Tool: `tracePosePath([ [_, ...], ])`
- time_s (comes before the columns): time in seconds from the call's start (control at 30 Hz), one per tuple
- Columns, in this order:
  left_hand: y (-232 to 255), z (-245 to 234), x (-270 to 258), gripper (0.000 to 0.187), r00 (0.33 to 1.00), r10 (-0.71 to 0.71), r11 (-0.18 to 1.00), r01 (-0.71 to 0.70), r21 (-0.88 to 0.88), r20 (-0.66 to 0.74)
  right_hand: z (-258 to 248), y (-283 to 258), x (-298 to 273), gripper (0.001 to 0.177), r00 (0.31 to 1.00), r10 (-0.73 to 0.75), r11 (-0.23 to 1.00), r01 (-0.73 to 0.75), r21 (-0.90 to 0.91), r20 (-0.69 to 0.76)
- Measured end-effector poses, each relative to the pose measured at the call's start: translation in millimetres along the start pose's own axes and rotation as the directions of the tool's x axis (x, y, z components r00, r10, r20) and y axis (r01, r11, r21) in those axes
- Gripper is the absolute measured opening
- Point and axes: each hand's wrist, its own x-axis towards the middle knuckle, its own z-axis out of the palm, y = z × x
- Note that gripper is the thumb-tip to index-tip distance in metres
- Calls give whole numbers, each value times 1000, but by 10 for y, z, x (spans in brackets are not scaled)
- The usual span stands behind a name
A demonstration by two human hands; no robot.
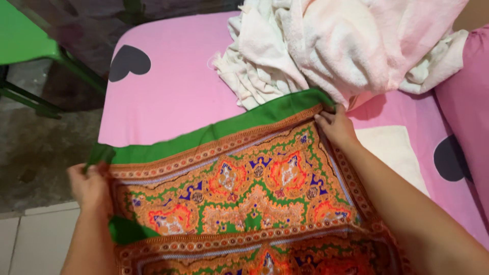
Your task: The person folds a white towel, a colorful patterned scarf, and a printed kitchen towel on a pink bedsheet. Each item is smoothed and folded into a neat rectangle and placed on the bed.
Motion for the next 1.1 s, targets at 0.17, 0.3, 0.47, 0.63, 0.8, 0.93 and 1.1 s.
tracePosePath([
  [0.17,248,-118,-311,62,969,12,978,-63,198,247,-288,-272,-312,87,988,-113,992,119,-45,109],
  [0.3,285,-327,-1030,35,872,368,786,-477,393,323,-669,-294,-1113,59,978,-133,991,134,7,160],
  [0.47,4,-704,-1877,38,893,261,684,-438,584,366,-1055,21,-1935,29,864,-294,895,399,-198,409],
  [0.63,-540,-1167,-1969,56,942,3,452,-301,840,336,-1150,262,-2208,28,838,-135,663,472,-580,528],
  [0.8,-1062,-1439,-1678,71,933,-51,634,-247,733,358,-1203,200,-2208,45,875,45,649,342,-680,482],
  [0.93,-1228,-1526,-1646,63,845,-215,531,-320,785,490,-1247,227,-2340,50,785,369,573,229,-787,498],
  [1.1,-943,-1497,-1771,54,905,-158,524,-263,810,396,-1356,353,-2289,44,671,410,606,306,-734,618],
])
